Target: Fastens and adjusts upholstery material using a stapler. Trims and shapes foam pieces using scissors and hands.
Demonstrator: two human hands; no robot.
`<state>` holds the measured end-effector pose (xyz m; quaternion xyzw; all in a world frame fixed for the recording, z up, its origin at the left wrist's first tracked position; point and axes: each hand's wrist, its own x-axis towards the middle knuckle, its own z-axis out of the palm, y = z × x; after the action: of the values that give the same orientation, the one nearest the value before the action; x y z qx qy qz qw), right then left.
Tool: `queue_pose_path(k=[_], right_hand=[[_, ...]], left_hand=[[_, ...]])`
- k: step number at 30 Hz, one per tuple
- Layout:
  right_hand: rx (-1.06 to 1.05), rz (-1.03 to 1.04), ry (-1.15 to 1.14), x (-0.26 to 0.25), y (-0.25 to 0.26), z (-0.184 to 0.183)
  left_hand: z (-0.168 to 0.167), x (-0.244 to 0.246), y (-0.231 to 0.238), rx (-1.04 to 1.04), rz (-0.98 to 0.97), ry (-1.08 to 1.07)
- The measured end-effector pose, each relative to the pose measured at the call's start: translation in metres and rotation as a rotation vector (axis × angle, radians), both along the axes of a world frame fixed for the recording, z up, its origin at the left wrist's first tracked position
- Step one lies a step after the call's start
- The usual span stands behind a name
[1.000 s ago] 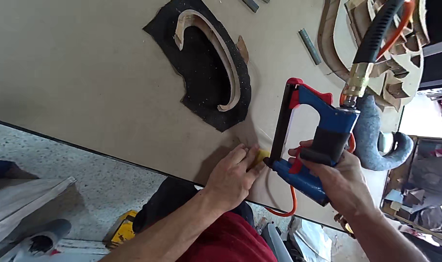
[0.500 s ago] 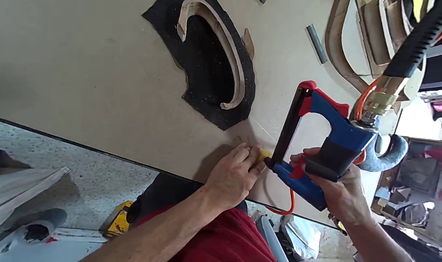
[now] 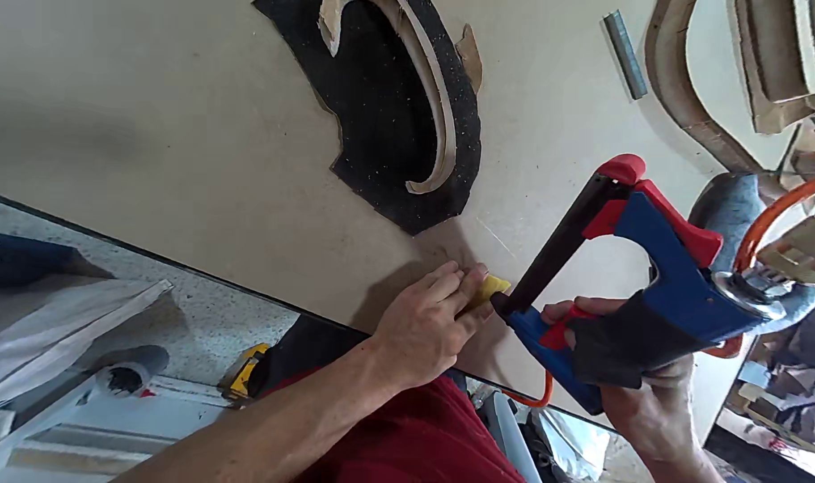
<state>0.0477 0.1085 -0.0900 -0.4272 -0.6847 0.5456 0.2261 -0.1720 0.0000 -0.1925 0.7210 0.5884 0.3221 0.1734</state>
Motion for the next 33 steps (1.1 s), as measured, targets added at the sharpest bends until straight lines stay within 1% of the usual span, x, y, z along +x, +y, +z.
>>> queue_pose_path(k=[6,14,24,33], right_hand=[[0.038,-0.012,-0.04,-0.005,0.002,0.001],[0.059,-0.057,0.028,-0.005,-0.009,-0.004],[0.128,-0.086,0.03,-0.004,-0.024,-0.008],[0.145,-0.066,0.043,-0.004,-0.026,-0.011]], left_hand=[[0.001,0.0,0.001,-0.006,0.001,0.008],[0.0,-0.001,0.001,0.001,-0.003,0.016],[0.001,-0.001,0.0,-0.003,0.003,-0.02],[0.001,-0.001,0.002,-0.008,-0.002,-0.026]])
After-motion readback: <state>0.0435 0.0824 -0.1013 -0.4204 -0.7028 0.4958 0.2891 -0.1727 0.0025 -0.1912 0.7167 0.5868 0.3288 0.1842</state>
